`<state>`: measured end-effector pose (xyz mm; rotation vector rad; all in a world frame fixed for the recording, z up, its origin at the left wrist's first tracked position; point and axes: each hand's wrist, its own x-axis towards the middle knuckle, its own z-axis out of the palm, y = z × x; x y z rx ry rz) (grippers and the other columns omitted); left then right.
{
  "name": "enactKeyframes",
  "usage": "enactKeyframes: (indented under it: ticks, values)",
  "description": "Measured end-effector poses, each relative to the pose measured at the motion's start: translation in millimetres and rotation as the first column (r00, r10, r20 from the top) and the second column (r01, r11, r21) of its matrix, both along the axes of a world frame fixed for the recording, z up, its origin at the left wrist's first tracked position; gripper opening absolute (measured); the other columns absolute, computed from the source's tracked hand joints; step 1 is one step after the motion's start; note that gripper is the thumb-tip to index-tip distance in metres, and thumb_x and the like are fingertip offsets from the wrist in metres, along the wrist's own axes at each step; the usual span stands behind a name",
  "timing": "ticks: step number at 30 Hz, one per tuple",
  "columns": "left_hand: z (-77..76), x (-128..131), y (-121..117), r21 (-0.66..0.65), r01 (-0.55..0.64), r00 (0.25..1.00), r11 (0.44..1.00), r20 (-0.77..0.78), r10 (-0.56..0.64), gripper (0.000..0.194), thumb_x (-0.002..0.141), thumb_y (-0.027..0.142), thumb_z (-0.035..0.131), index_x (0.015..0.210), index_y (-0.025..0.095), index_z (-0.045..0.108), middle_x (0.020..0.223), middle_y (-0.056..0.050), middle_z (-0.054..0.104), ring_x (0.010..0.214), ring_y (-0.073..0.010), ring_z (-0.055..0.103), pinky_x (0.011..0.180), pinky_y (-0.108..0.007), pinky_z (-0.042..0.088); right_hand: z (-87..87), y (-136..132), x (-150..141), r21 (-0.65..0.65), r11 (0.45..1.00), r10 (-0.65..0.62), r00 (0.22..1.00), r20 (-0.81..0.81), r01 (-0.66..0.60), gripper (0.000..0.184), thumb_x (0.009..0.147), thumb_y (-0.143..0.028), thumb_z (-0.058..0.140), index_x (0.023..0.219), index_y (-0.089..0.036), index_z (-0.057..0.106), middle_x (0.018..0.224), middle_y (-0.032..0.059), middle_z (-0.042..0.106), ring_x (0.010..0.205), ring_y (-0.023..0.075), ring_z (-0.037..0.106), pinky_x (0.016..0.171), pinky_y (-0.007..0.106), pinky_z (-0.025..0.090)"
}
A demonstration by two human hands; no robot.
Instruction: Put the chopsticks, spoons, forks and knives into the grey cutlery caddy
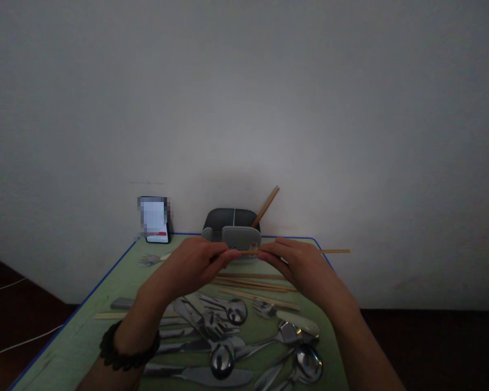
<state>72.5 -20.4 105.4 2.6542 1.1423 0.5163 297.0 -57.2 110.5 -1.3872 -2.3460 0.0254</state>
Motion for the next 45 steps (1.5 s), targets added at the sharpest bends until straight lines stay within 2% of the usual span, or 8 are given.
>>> enactKeyframes:
  ticks: [7,16,22,25,28,31,39,45]
  values:
    - [-0.7,-5,4,0.023,-0.059,0.998,0.998,0.005,0.059,0.044,0.094,0.042,0.03,0.069,0.018,0.056,0.059,0.001,0.058,0.053,-0.0105,0.053,0.054,-0.02,0.034,-1.9,1,3,-0.093,0.995,0.031,0.997,-0.065,-0.037,0.029,0.094,-0.036,0.04,0.097,-0.021,0.066,0.09,0.0039,0.07,0.079,0.0164,0.064,0.07,0.027,0.044]
    - [-3.4,-11,8,0.036,-0.08,0.997,0.996,0.016,0.079,0.041,0.094,0.04,0.033,0.069,0.017,0.056,0.058,0.002,0.057,0.05,-0.0087,0.049,0.051,-0.02,0.032,-3.0,5,16,-0.153,0.988,-0.032,0.963,-0.266,-0.01,0.029,0.095,-0.034,0.033,0.088,-0.018,0.057,0.061,-0.0013,0.056,0.055,0.0118,0.052,0.054,0.023,0.037]
    - [-5.0,-7,9,-0.02,-0.04,0.999,0.999,0.022,0.041,0.04,0.093,0.041,0.035,0.069,0.017,0.057,0.059,0.001,0.059,0.051,-0.0094,0.051,0.051,-0.02,0.033,-8.2,7,-1,-0.311,0.933,-0.085,0.728,-0.68,-0.182,0.023,0.094,-0.038,0.033,0.09,-0.02,0.047,0.058,-0.0072,0.042,0.044,0.0077,0.036,0.044,0.02,0.033]
    - [-5.5,-6,10,-0.053,-0.006,1.0,0.999,-0.013,0.005,0.039,0.093,0.041,0.035,0.073,0.017,0.058,0.062,0.0,0.06,0.055,-0.0105,0.053,0.054,-0.02,0.034,-10.2,10,-8,-0.316,0.922,-0.134,0.578,-0.805,-0.226,0.024,0.092,-0.041,0.036,0.085,-0.02,0.047,0.063,-0.0054,0.048,0.048,0.0084,0.044,0.048,0.022,0.039]
    - [-4.9,-5,9,-0.082,0.004,0.999,0.997,-0.038,-0.007,0.038,0.093,0.041,0.035,0.075,0.017,0.059,0.063,0.0,0.061,0.057,-0.0116,0.054,0.055,-0.021,0.035,-10.2,12,-10,-0.221,0.964,-0.099,0.57,-0.816,-0.148,0.026,0.09,-0.04,0.043,0.08,-0.019,0.055,0.077,0.0004,0.058,0.071,0.0114,0.054,0.067,0.024,0.045]
    - [-3.9,-4,7,-0.107,0.016,0.999,0.994,-0.032,-0.02,0.037,0.093,0.04,0.037,0.076,0.017,0.061,0.064,0.0,0.06,0.056,-0.0116,0.052,0.054,-0.021,0.033,-11.2,14,-11,-0.216,0.971,-0.125,0.553,-0.824,-0.102,0.027,0.088,-0.043,0.046,0.084,-0.02,0.06,0.069,-0.0006,0.056,0.066,0.0116,0.052,0.063,0.024,0.044]
    - [-3.3,-1,6,-0.209,0.074,0.997,0.975,0.012,-0.073,0.04,0.094,0.042,0.03,0.083,0.018,0.06,0.073,-0.001,0.063,0.065,-0.0131,0.055,0.059,-0.022,0.037,-16.4,16,-15,-0.203,0.934,-0.129,0.253,-0.959,-0.294,0.025,0.08,-0.044,0.06,0.088,-0.021,0.056,0.066,-0.002,0.059,0.062,0.0119,0.059,0.063,0.027,0.05]
    - [-3.0,-3,5,-0.25,0.06,0.998,0.966,0.015,-0.059,0.036,0.095,0.039,0.028,0.09,0.02,0.057,0.064,0.003,0.057,0.055,-0.0108,0.052,0.053,-0.02,0.036,-15.0,17,-12,-0.191,0.942,-0.153,0.153,-0.976,-0.274,0.02,0.08,-0.039,0.061,0.088,-0.021,0.057,0.076,-0.0019,0.06,0.065,0.0105,0.061,0.067,0.027,0.053]
